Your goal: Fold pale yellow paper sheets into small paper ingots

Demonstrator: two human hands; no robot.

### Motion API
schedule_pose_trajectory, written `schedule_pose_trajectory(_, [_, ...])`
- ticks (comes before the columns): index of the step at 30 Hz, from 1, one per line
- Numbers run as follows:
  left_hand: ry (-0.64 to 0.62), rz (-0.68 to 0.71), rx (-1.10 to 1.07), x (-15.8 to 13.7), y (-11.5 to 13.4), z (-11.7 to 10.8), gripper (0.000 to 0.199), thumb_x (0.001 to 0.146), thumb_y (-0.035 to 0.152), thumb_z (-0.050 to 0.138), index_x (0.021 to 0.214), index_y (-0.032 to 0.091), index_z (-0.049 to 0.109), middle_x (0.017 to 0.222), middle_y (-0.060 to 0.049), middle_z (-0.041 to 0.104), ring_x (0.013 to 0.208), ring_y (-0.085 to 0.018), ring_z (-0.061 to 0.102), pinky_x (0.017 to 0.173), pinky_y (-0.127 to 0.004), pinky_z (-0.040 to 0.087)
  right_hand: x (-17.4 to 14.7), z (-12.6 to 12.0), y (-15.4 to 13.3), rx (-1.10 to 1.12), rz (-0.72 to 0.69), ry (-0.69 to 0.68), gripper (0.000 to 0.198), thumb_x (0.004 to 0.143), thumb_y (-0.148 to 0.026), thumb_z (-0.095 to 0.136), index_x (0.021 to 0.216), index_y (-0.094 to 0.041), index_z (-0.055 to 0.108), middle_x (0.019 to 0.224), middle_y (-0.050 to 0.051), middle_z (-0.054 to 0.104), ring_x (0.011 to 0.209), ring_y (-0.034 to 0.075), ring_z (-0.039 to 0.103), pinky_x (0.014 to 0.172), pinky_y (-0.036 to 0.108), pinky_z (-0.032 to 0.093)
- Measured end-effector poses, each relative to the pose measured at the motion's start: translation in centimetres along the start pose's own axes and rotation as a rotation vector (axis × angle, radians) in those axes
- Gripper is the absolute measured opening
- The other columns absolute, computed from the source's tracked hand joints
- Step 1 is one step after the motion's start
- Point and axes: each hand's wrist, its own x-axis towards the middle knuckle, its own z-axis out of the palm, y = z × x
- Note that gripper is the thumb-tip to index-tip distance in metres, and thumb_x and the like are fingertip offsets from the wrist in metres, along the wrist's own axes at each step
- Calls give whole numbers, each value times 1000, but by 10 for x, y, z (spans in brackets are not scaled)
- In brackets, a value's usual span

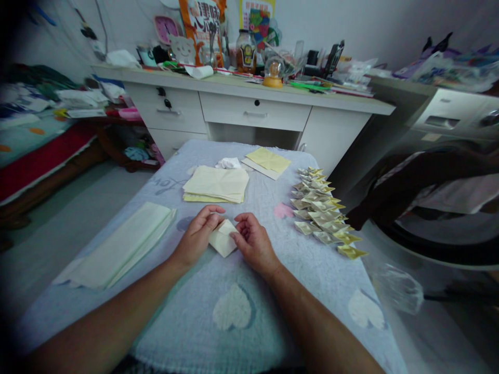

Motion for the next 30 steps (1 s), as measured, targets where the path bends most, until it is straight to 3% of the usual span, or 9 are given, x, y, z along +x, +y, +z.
schedule_pose_trajectory(3, [-58,15,-10,0,1,-2,37,86,40,57,116,22,45,78,2,61,65,-12,56,59,-22,42,0,0,-3,-43,-8,14,29,82,-23,59,109,-24,47,77,-3,51,67,12,50,61,24,40])
schedule_pose_trajectory(6, [-92,43,77,0,0,-2,45,76,28,69,114,20,47,83,1,62,69,-12,59,64,-22,44,-1,-1,-7,-54,-24,23,30,82,-26,60,109,-24,48,77,-3,51,68,13,49,62,25,40])
schedule_pose_trajectory(10, [-85,76,133,-1,-1,-1,30,76,21,66,103,19,52,83,0,64,74,-13,60,69,-24,46,-3,-5,-12,39,-27,21,28,82,-30,60,107,-23,51,82,0,53,74,14,50,67,26,41])
schedule_pose_trajectory(16, [-46,225,289,-7,8,-1,10,73,14,67,79,18,59,77,1,62,75,-13,59,74,-25,45,0,-11,-16,171,116,13,17,85,-35,55,92,-20,61,87,2,61,78,15,53,73,27,41])
schedule_pose_trajectory(22, [-75,395,369,-7,8,-3,12,74,9,64,79,19,63,86,-2,65,88,-17,59,83,-31,45,3,-12,-14,217,161,-74,24,81,-41,62,91,-19,63,80,0,58,74,14,51,72,26,39])
schedule_pose_trajectory(30, [-113,482,490,-8,9,-3,17,74,4,61,76,21,65,85,-2,63,89,-17,57,83,-32,45,2,-16,-12,222,153,-119,28,79,-45,67,79,-19,57,69,-2,48,64,12,42,62,24,33])
